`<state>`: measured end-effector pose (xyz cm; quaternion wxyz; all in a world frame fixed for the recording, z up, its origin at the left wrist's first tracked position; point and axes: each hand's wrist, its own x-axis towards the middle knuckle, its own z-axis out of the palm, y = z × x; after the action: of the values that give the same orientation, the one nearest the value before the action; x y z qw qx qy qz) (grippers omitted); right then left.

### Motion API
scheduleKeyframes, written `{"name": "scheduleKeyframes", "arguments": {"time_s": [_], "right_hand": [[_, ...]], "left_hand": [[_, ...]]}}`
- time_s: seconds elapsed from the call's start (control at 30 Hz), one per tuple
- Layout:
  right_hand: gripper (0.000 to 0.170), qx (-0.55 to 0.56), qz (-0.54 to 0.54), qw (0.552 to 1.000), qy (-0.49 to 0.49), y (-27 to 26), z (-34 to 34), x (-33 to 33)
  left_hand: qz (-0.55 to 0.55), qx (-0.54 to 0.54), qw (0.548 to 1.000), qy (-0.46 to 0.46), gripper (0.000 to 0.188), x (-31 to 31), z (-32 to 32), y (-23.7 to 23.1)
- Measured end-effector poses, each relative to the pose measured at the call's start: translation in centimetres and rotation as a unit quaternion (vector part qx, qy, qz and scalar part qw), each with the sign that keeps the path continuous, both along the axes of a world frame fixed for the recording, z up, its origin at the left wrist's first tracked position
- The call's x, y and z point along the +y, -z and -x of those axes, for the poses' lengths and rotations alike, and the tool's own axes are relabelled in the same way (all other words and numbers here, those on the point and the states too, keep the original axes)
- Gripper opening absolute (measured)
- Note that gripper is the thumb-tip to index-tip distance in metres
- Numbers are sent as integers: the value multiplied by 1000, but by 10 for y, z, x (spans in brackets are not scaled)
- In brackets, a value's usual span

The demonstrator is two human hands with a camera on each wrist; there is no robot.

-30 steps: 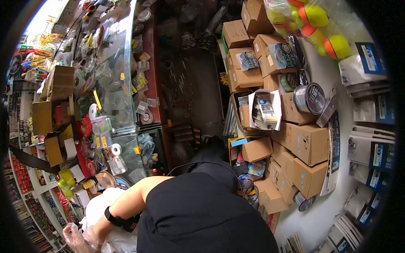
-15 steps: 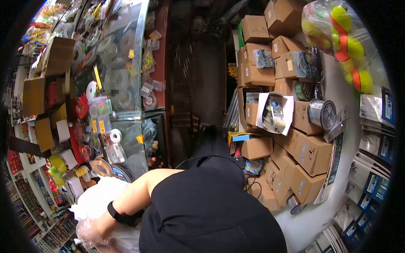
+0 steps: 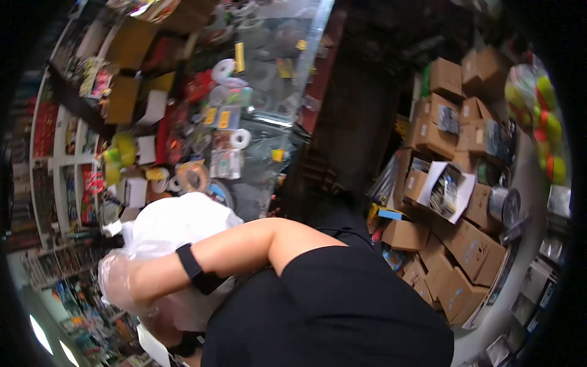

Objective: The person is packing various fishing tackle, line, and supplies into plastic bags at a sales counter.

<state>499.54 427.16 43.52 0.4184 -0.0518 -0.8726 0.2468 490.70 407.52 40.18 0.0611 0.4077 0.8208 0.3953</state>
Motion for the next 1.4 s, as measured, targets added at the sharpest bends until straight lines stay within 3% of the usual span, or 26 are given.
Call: {"name": "scheduleKeyframes", "arguments": {"time_s": [0.07, 0.1, 0.17, 0.2, 0.23, 0.27, 0.3, 0.33, 0.37, 0.43, 0.53, 0.6, 0.67, 0.77, 0.87, 0.93, 1.03, 1.07, 1.1, 1.17, 1.2, 1.23, 1.27, 1.3, 1.33, 1.4], "right_hand": [[22, 56, 3, 998, 24, 0, 8, -12], [24, 81, 7, 986, 143, 0, 19, -21], [26, 107, -3, 960, 257, -3, 14, -21], [32, 134, 85, 983, 96, -9, -20, 0], [39, 148, 171, 972, -68, -15, -58, 23], [46, 153, 253, 927, -229, -17, -85, 38], [46, 144, 242, 932, -227, -14, -98, 47], [45, 189, 220, 944, -158, -9, -108, 54], [45, 234, 196, 948, -89, -5, -119, 62], [41, 213, 137, 966, 45, 4, -150, 87], [32, 208, 193, 952, 116, 39, -184, 125], [28, 183, 262, 937, 140, 58, -211, 139], [28, 164, 290, 932, 143, 71, -236, 149], [31, 147, 299, 938, 95, 89, -271, 165], [48, 145, 295, 944, 32, 96, -308, 195], [66, 138, 286, 948, -11, 97, -335, 227], [73, 62, 311, 948, -5, 93, -376, 274], [79, 104, 310, 945, 17, 98, -381, 290], [70, 161, 333, 928, 43, 102, -385, 307], [67, 150, 344, 923, 85, 96, -404, 347], [66, 147, 324, 928, 112, 94, -412, 370], [63, 182, 327, 920, 113, 102, -412, 391], [62, 72, 243, 942, 221, 114, -416, 408], [61, -41, 151, 934, 322, 127, -420, 420], [61, -40, 157, 933, 322, 137, -422, 427], [63, -237, 78, 900, 358, 156, -424, 441]], "left_hand": [[166, 240, 954, -72, 38, 25, -49, -21], [142, 241, 958, -64, 38, 15, -35, -19], [84, 241, 966, -38, 40, 2, 4, -7], [53, 239, 969, -21, 41, 1, 19, 1], [-2, 85, 996, -11, 44, 23, 10, -11], [-68, -66, 995, -18, 47, 44, 2, -22], [-147, -361, 920, -24, 53, 88, -30, -69], [-166, -310, 934, 57, 49, 99, -60, -89], [-184, -310, 933, -3, 50, 97, -46, -94], [-223, -309, 916, -124, 52, 93, -19, -105], [-288, -335, 891, -103, 55, 96, -22, -139], [-244, -148, 958, 21, 57, 79, 16, -150], [-244, 6, 965, 93, 60, 80, 36, -167], [-269, 25, 959, 92, 59, 136, 8, -187], [-288, -21, 953, 94, 59, 215, -45, -188], [-300, -87, 946, 92, 58, 277, -91, -175], [-310, -218, 922, 76, 58, 371, -161, -157], [-312, -259, 912, 64, 58, 398, -182, -153], [-314, -297, 900, 54, 57, 421, -199, -151], [-315, -352, 880, 51, 57, 467, -227, -145], [-313, -364, 875, 66, 57, 486, -237, -139], [-318, -357, 868, 139, 45, 491, -234, -130], [-321, -351, 854, 211, 34, 497, -231, -122], [-323, -354, 853, 209, 34, 506, -239, -124], [-326, -357, 851, 206, 34, 516, -247, -127], [-343, -408, 845, 45, 35, 527, -236, -143]]}}
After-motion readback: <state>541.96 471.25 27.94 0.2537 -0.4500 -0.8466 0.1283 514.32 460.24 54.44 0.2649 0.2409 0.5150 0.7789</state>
